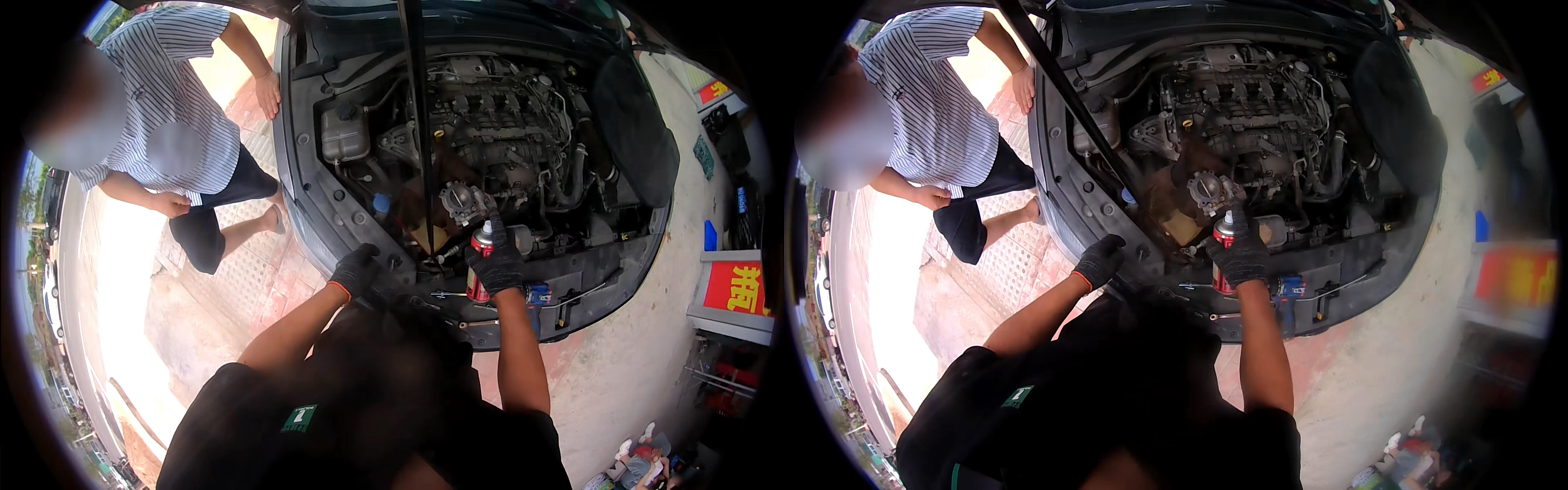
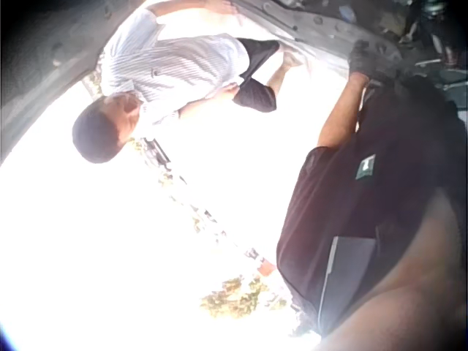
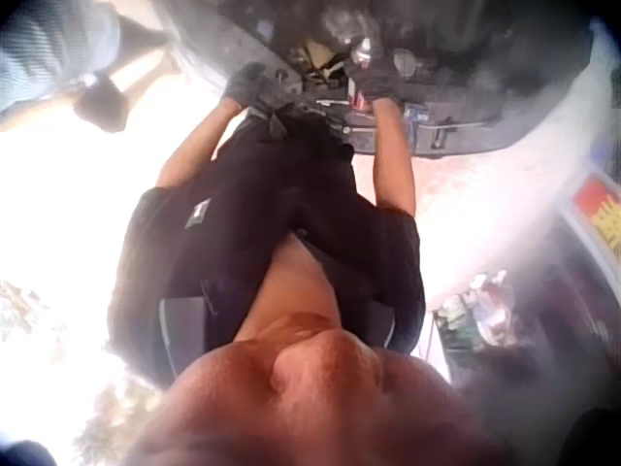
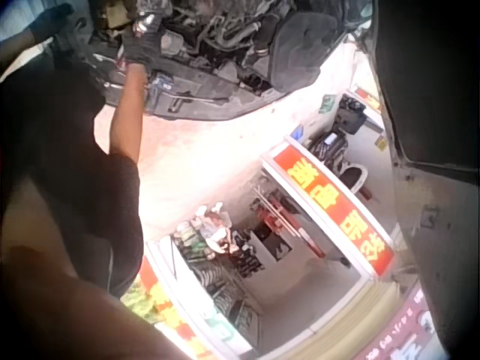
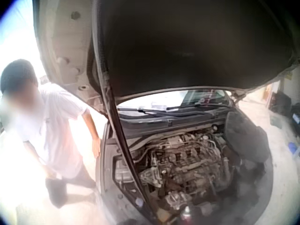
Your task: The person cleans a removed carburetor using a spray can and a rag. They repeatedly spray the carburetor and wipe it down while holding it over the open engine bay. A bystander stands nearby observing the process.
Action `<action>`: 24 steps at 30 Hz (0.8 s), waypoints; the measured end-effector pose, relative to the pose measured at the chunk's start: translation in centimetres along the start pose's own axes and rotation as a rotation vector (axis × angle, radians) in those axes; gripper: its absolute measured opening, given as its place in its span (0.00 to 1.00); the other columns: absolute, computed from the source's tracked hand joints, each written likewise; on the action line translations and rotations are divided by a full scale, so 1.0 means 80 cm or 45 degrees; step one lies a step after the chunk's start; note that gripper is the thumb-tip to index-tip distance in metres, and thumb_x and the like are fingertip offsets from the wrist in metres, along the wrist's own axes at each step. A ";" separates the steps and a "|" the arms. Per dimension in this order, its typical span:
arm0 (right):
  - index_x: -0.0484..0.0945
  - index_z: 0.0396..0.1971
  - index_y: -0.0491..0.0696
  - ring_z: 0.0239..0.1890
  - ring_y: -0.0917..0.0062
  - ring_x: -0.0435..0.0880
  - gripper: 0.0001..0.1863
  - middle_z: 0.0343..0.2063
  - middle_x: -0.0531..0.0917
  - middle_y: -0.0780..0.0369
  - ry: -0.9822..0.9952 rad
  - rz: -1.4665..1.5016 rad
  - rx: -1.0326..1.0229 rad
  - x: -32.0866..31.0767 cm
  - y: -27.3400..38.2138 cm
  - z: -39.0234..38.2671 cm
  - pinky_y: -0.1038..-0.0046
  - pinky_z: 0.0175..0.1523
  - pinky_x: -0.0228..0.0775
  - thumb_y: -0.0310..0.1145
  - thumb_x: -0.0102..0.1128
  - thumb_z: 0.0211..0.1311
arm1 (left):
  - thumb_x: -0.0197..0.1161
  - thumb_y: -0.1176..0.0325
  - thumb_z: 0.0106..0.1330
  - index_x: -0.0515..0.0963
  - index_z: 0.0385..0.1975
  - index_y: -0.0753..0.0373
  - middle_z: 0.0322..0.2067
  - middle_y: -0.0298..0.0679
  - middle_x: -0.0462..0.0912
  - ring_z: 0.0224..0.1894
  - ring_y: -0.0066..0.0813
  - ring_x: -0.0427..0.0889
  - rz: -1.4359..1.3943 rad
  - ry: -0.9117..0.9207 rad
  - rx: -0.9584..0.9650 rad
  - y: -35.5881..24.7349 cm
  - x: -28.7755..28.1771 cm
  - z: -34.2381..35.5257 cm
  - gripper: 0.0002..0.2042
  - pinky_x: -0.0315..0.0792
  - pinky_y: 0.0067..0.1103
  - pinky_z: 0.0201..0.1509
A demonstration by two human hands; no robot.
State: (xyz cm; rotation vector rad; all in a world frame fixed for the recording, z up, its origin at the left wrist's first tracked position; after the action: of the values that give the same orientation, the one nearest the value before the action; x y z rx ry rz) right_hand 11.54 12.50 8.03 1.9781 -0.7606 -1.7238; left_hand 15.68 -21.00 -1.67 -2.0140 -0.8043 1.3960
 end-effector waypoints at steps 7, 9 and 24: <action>0.59 0.74 0.71 0.53 0.50 0.82 0.50 0.59 0.74 0.47 0.030 -0.441 -0.059 0.040 0.002 0.057 0.53 0.56 0.76 0.48 0.73 0.48 | 0.62 0.66 0.66 0.79 0.49 0.65 0.43 0.52 0.85 0.49 0.50 0.85 -0.059 0.000 -0.020 0.037 -0.009 0.000 0.15 0.77 0.35 0.54; 0.59 0.74 0.70 0.53 0.49 0.82 0.49 0.59 0.74 0.44 0.087 -0.565 -0.012 0.048 0.002 0.063 0.52 0.56 0.76 0.50 0.72 0.49 | 0.62 0.65 0.66 0.79 0.50 0.64 0.44 0.53 0.85 0.50 0.50 0.85 -0.114 0.016 -0.059 0.049 -0.005 0.004 0.15 0.76 0.35 0.56; 0.66 0.71 0.69 0.46 0.50 0.82 0.44 0.48 0.75 0.50 0.067 -0.767 -0.108 0.070 0.043 0.063 0.51 0.48 0.77 0.46 0.71 0.48 | 0.61 0.63 0.66 0.81 0.50 0.64 0.50 0.54 0.84 0.55 0.53 0.82 -0.188 0.063 0.215 0.065 0.014 0.075 0.17 0.74 0.37 0.59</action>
State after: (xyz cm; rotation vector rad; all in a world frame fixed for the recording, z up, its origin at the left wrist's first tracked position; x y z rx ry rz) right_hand 6.58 6.54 5.09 2.3322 -0.0573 -1.9596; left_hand 11.12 -23.01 -7.93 -1.8162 -0.7701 1.2809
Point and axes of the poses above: each hand's wrist, its own z-axis towards the middle knuckle, its own x-axis out of the palm, y = z × x, the point moved 6 cm from there along z, towards the middle knuckle
